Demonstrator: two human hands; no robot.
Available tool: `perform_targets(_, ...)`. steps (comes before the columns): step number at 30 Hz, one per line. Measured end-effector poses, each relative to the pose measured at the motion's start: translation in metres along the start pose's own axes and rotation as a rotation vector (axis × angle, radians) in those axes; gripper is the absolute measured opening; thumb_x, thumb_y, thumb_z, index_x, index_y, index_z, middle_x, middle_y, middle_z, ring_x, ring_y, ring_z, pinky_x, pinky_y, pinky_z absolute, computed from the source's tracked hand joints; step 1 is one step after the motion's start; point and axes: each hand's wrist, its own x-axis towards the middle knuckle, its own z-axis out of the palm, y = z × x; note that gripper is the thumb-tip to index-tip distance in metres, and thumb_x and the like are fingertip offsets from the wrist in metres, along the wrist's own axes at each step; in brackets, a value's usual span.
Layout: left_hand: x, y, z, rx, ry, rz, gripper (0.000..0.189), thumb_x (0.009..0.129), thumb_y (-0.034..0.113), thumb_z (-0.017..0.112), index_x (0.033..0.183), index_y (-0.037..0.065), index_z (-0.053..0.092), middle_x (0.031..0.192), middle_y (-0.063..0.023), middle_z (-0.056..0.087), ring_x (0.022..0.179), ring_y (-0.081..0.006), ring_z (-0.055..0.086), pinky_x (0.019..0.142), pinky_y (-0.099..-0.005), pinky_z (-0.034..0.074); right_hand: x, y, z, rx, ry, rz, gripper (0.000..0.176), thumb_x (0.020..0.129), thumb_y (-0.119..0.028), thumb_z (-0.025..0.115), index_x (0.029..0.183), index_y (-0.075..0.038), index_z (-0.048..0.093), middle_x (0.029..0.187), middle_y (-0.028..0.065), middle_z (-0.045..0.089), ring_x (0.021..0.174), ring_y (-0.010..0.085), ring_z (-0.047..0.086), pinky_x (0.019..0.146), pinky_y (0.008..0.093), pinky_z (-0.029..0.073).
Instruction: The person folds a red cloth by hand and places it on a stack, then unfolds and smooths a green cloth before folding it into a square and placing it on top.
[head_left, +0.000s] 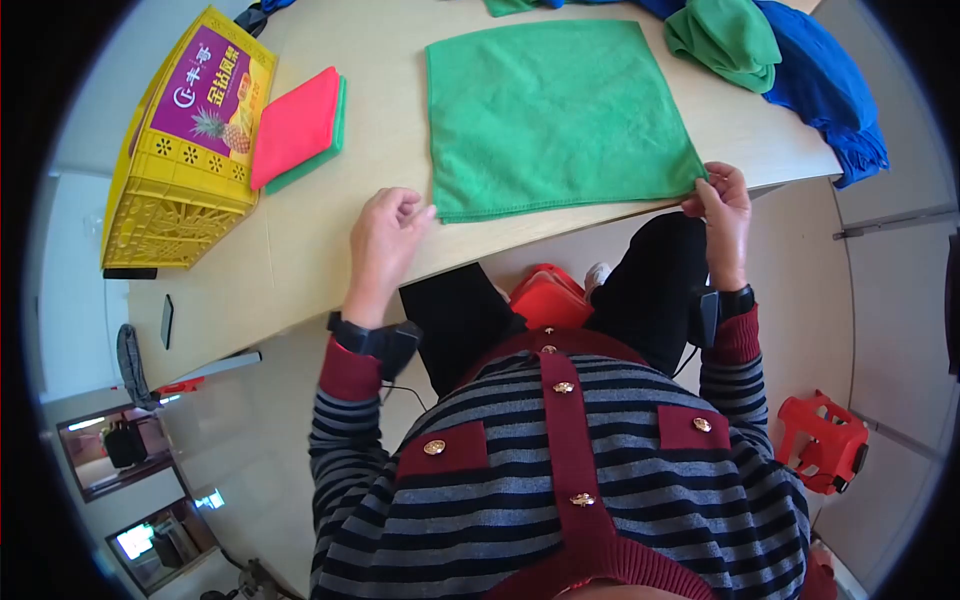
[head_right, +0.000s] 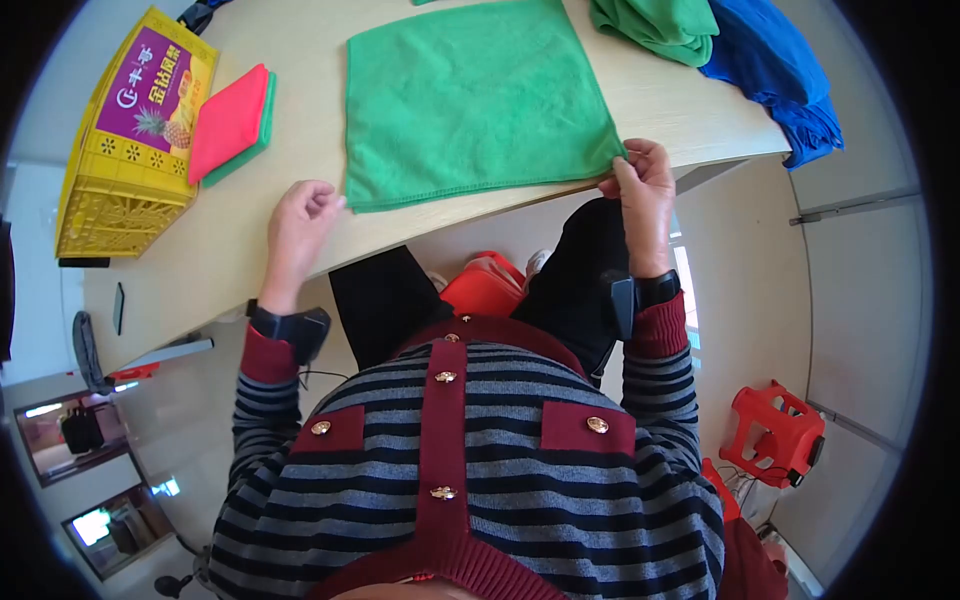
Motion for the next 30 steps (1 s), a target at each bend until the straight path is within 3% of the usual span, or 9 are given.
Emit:
perform_targets(3, -0.017, 0.01, 0.021, 0.009, 0.165, 0.068, 0.017, 0.085, 0.015, 0.075, 0.095, 0.003, 0.067, 0.084, -0.0096, 0.066, 0.074, -0.0256, 0.064, 0.07, -0.0386, 0.052, -0.001, -0.003, -0.001, -0.056, 0.02, -0.052, 0.025, 0.098, -0.007, 0.06, 0.123, -0.002, 0.059, 0.084, -0.0001, 0.062, 0.066, 0.0069, 0.061, 0.066, 0.0214, 0.053)
perform_targets(8, -0.005, 0.018, 0.037, 0.064, 0.199, 0.044, 0.016, 0.084, 0.014, 0.076, 0.091, 0.004, 0.066, 0.082, -0.0092, 0.065, 0.072, -0.027, 0.063, 0.067, -0.0404, 0.051, -0.002, -0.01, 0.001, -0.085, 0.007, -0.052, 0.038, 0.099, -0.006, 0.059, 0.137, -0.005, 0.057, 0.083, -0.0009, 0.058, 0.067, 0.0061, 0.059, 0.066, 0.0208, 0.052)
perform_targets(11, 0.001, 0.013, 0.039, -0.013, 0.159, -0.041, 0.017, 0.09, 0.017, 0.074, 0.089, 0.002, 0.066, 0.073, -0.0035, 0.063, 0.065, -0.0125, 0.057, 0.06, -0.0298, 0.045, -0.003, -0.008, -0.004, -0.085, -0.024, -0.039, 0.041, 0.099, -0.006, 0.058, 0.14, -0.007, 0.056, 0.083, -0.0012, 0.057, 0.067, 0.0057, 0.058, 0.067, 0.0208, 0.052)
perform_targets(12, 0.003, 0.011, 0.038, -0.013, 0.155, -0.04, 0.017, 0.09, 0.017, 0.074, 0.089, 0.002, 0.066, 0.073, -0.0035, 0.063, 0.065, -0.0125, 0.057, 0.06, -0.0298, 0.045, -0.003, -0.008, -0.006, -0.073, -0.04, -0.032, 0.04, 0.1, -0.006, 0.058, 0.139, -0.007, 0.058, 0.083, -0.0014, 0.057, 0.068, 0.0056, 0.058, 0.067, 0.0207, 0.051)
perform_targets(15, 0.008, 0.011, 0.026, -0.7, 0.022, -0.177, 0.016, 0.094, 0.017, 0.072, 0.086, 0.004, 0.064, 0.068, 0.0021, 0.06, 0.06, -0.0076, 0.054, 0.055, -0.0245, 0.039, -0.002, -0.008, -0.009, -0.044, -0.076, -0.014, 0.037, 0.1, -0.007, 0.058, 0.138, -0.008, 0.06, 0.083, -0.002, 0.056, 0.068, 0.0054, 0.057, 0.067, 0.0206, 0.051)
perform_targets(19, -0.001, 0.022, 0.015, -0.897, -0.089, -0.321, 0.015, 0.096, 0.017, 0.069, 0.089, 0.005, 0.064, 0.072, 0.0046, 0.06, 0.059, -0.0032, 0.052, 0.052, -0.0199, 0.035, 0.001, -0.009, -0.009, -0.013, -0.067, -0.007, 0.032, 0.1, -0.008, 0.058, 0.131, -0.006, 0.064, 0.081, -0.0031, 0.057, 0.066, 0.005, 0.057, 0.066, 0.02, 0.05)
perform_targets(27, -0.015, 0.028, 0.034, -0.658, 0.014, -0.278, 0.013, 0.093, 0.008, 0.069, 0.085, 0.001, 0.062, 0.069, 0.0007, 0.061, 0.059, -0.0053, 0.053, 0.054, -0.0233, 0.044, 0.003, -0.007, -0.012, -0.012, -0.004, -0.013, 0.032, 0.1, -0.008, 0.059, 0.131, -0.007, 0.065, 0.083, -0.0025, 0.058, 0.067, 0.0056, 0.056, 0.065, 0.0203, 0.049)
perform_targets(30, -0.018, 0.018, 0.044, -0.543, 0.078, -0.206, 0.011, 0.092, 0.007, 0.07, 0.086, 0.001, 0.062, 0.068, -0.0004, 0.06, 0.06, -0.0067, 0.054, 0.056, -0.0255, 0.045, 0.004, 0.003, -0.017, -0.013, -0.004, -0.034, 0.026, 0.099, -0.007, 0.06, 0.124, -0.005, 0.067, 0.081, -0.0026, 0.058, 0.065, 0.0047, 0.055, 0.062, 0.0197, 0.048)
